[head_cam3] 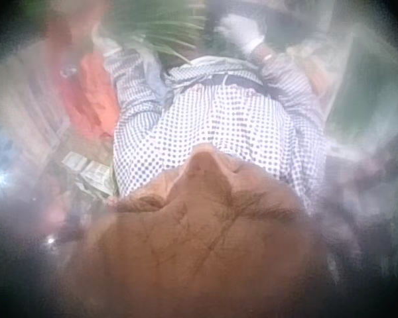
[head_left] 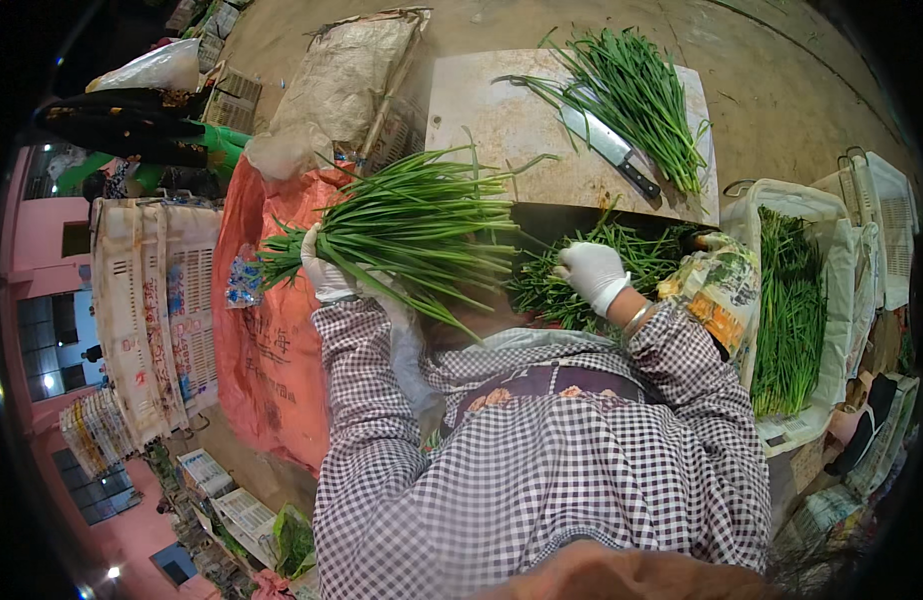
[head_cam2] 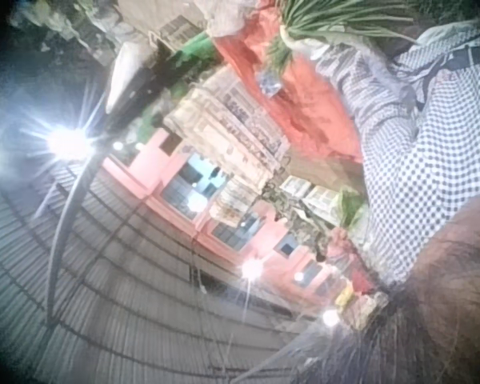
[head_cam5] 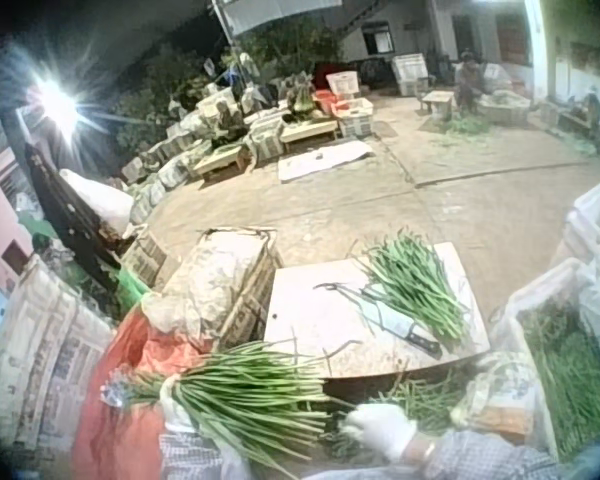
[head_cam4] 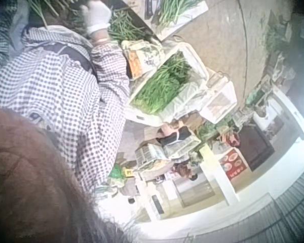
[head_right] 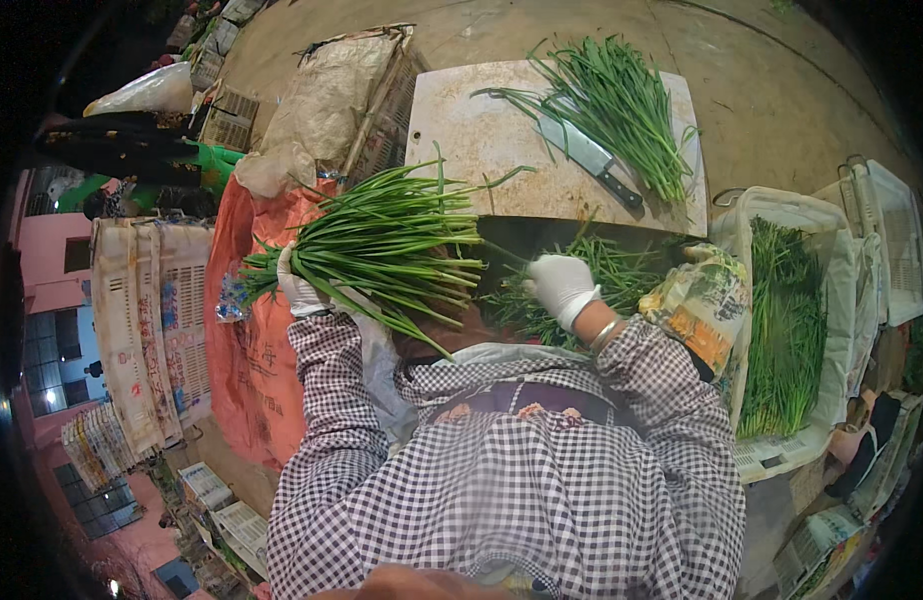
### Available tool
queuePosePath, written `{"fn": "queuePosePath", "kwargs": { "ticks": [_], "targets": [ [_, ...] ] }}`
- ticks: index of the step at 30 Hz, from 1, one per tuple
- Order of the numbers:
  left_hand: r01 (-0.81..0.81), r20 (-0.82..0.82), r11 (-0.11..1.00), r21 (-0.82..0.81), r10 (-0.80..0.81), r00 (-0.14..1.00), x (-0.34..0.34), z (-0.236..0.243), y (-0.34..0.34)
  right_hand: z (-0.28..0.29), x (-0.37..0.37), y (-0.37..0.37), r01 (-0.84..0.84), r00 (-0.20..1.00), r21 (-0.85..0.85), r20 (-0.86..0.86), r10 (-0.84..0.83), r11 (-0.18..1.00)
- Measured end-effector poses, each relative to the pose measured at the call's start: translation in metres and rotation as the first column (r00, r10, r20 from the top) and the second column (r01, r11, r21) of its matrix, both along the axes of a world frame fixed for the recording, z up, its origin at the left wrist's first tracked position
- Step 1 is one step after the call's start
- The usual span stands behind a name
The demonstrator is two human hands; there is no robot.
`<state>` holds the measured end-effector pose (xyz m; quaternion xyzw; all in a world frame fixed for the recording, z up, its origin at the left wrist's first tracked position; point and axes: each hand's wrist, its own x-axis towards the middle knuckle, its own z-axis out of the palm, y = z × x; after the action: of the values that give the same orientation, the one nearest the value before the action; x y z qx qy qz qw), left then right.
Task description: The person gathers and bundles green chives, secures them with a rubber band, trims the roots using a knife, and places the finished bundles into a plastic crate.
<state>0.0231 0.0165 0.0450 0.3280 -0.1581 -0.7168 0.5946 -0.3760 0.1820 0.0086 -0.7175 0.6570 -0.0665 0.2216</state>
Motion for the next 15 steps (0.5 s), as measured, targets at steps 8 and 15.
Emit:
{"fn": "queuePosePath", "kwargs": {
  "ticks": [8,15],
  "targets": [
    [0.048,0.007,0.999,-0.003,-0.048,0.999,-0.017,0.017,-0.004,0.019,0.068,-0.038,0.004,0.95,-0.552,0.263,0.17,0.834],
    [0.056,0.006,0.997,-0.057,-0.056,0.998,-0.01,0.011,-0.007,0.017,0.075,-0.051,-0.031,0.894,-0.36,0.407,0.187,0.932]
  ]
}}
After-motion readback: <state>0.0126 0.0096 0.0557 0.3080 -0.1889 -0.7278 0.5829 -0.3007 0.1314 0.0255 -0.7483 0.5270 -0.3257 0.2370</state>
